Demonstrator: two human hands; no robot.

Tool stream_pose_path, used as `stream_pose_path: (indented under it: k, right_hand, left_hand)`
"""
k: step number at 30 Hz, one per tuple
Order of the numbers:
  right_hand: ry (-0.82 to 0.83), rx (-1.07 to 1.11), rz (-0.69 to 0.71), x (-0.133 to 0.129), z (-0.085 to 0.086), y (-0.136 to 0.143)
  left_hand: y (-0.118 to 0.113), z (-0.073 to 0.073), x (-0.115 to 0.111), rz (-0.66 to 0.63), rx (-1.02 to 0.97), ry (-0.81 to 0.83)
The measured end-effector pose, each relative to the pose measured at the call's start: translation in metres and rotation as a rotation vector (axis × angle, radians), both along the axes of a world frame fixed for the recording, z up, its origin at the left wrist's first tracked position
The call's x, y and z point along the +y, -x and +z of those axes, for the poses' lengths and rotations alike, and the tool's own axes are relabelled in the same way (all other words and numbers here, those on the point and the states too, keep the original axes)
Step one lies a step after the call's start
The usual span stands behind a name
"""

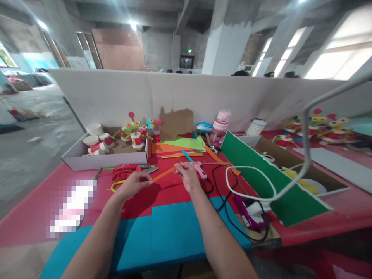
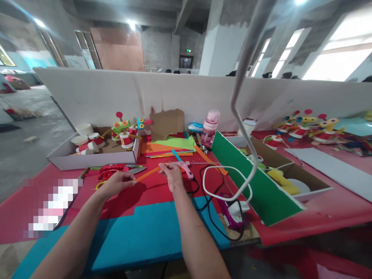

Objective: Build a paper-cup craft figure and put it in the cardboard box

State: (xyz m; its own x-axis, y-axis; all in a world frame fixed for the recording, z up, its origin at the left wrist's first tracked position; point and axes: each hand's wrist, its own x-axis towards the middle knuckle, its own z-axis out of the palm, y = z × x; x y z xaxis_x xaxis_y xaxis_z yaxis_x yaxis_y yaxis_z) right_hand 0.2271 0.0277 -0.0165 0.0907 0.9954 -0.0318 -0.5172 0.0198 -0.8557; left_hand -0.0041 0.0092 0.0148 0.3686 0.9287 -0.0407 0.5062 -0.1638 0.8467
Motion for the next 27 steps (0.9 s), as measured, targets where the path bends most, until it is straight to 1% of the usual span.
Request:
stream_pose_path:
  k: [4, 8, 11, 13, 15, 16, 19, 21, 24, 27]
  right_hand:
    - [-0.018, -0.014, 0.008, 0.002, -0.005, -0.001]
    - [-0.029, 0.027, -0.04, 0.006, -0.005, -0.004]
    - [-0.05, 0.106, -0.067, 0.005, -0.001, -0.002]
    - [-0.059, 0.08, -0.003, 0.0, 0.001, 0.008]
    - [-0.066, -0.035, 0.126, -0.009, 0.001, 0.024]
    - [-0.088, -0.111, 0.189, -0.013, 0.0, 0.033]
    - [-0.152, -0.219, 0.231, -0.025, -0.003, 0.054]
    - [-0.163, -0.255, 0.203, -0.029, -0.004, 0.059]
    - [-0.136, -0.28, 0.167, -0.028, -0.005, 0.056]
    - [-0.108, -0.246, 0.14, -0.023, -0.006, 0.048]
  left_hand:
    - [0.0, 0.0, 0.0, 0.001, -0.009, 0.01]
    - [0.0, 0.001, -0.001, -0.012, -0.045, 0.037]
    - [-0.003, 0.003, -0.002, 0.075, -0.152, 0.055]
    - [-0.006, 0.003, -0.004, 0.153, -0.292, 0.078]
    - [-0.01, 0.003, -0.005, 0.197, -0.408, 0.103]
    - [-0.012, 0.003, -0.005, 0.201, -0.434, 0.114]
    - [-0.019, 0.001, -0.007, 0.183, -0.453, 0.123]
    - [-0.021, 0.0, -0.007, 0.153, -0.449, 0.124]
    - [-0.021, -0.001, -0.007, 0.128, -0.401, 0.118]
    - [-0.02, 0.0, -0.007, 0.122, -0.344, 0.119]
